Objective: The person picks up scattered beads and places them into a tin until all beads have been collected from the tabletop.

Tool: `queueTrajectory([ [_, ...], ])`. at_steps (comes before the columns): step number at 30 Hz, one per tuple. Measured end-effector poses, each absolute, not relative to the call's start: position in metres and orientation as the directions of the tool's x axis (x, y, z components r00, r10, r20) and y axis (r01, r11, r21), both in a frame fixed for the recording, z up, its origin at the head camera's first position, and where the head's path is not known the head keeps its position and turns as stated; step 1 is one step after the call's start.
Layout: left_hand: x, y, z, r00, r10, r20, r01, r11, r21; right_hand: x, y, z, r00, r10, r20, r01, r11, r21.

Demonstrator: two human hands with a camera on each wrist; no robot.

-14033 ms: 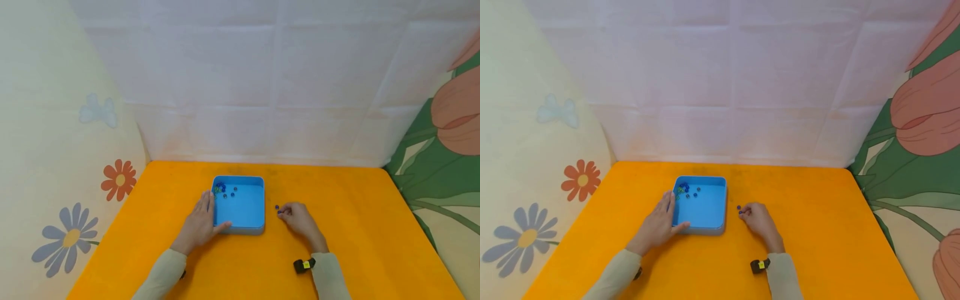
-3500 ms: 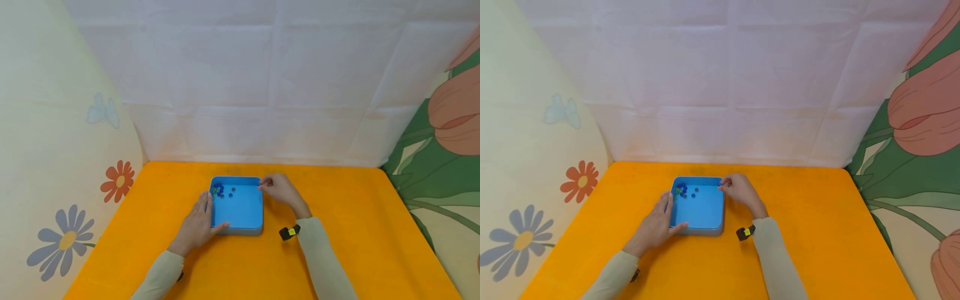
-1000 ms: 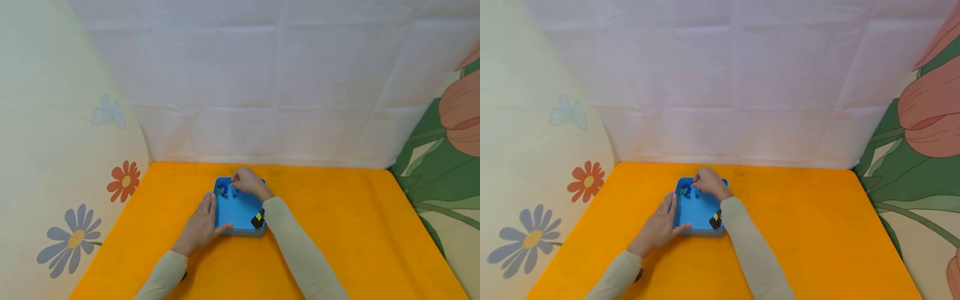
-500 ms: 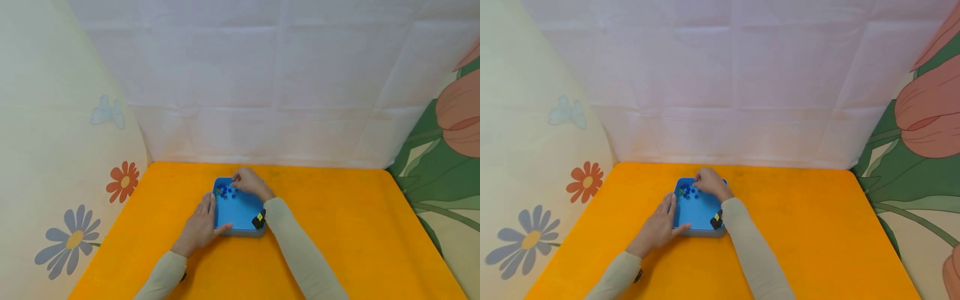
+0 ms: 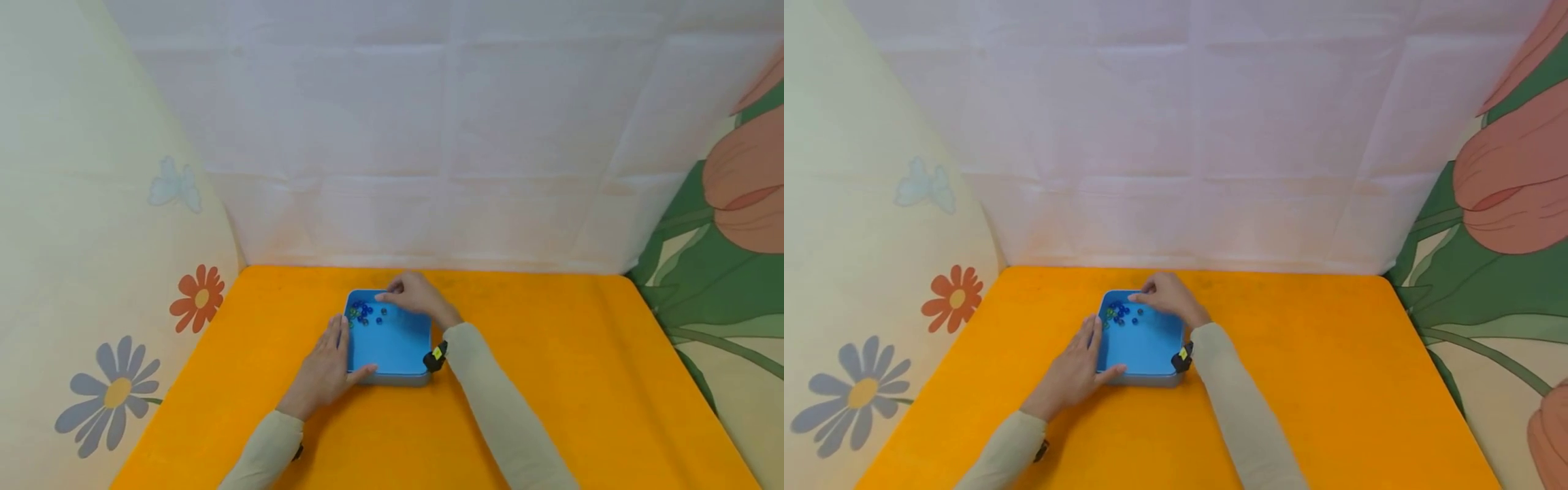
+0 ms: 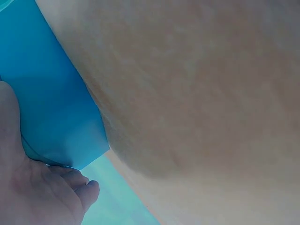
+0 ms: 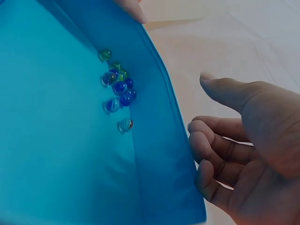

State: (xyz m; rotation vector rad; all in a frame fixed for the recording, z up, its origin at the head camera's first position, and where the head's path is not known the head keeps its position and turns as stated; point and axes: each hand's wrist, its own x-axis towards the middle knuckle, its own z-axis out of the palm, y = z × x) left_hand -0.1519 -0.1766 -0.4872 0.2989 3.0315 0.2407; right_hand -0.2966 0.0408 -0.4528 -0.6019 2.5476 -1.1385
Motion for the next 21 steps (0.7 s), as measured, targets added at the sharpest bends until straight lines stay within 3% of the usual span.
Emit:
queueTrajectory([
  [9, -0.157, -0.18, -0.487, -0.974, 0.193, -0.115, 0.163, 0.96, 0.229, -0.293, 0.062, -0.452, -0.892, -0.446, -0.073, -0.239, 0.605, -0.76],
  [16, -0.156, -0.188, -0.476, -0.969, 0.105, -0.225, 0.006, 0.915, 0.403, -0.284, 0.096, -0.452, -0.926, -0.368, -0.085, -0.173, 0.613, -0.771],
  [21, -0.159, -0.201, -0.458, -0.978, 0.11, -0.176, 0.031, 0.916, 0.4, -0.275, 0.132, -0.451, -0.942, -0.332, -0.056, -0.171, 0.613, -0.772],
])
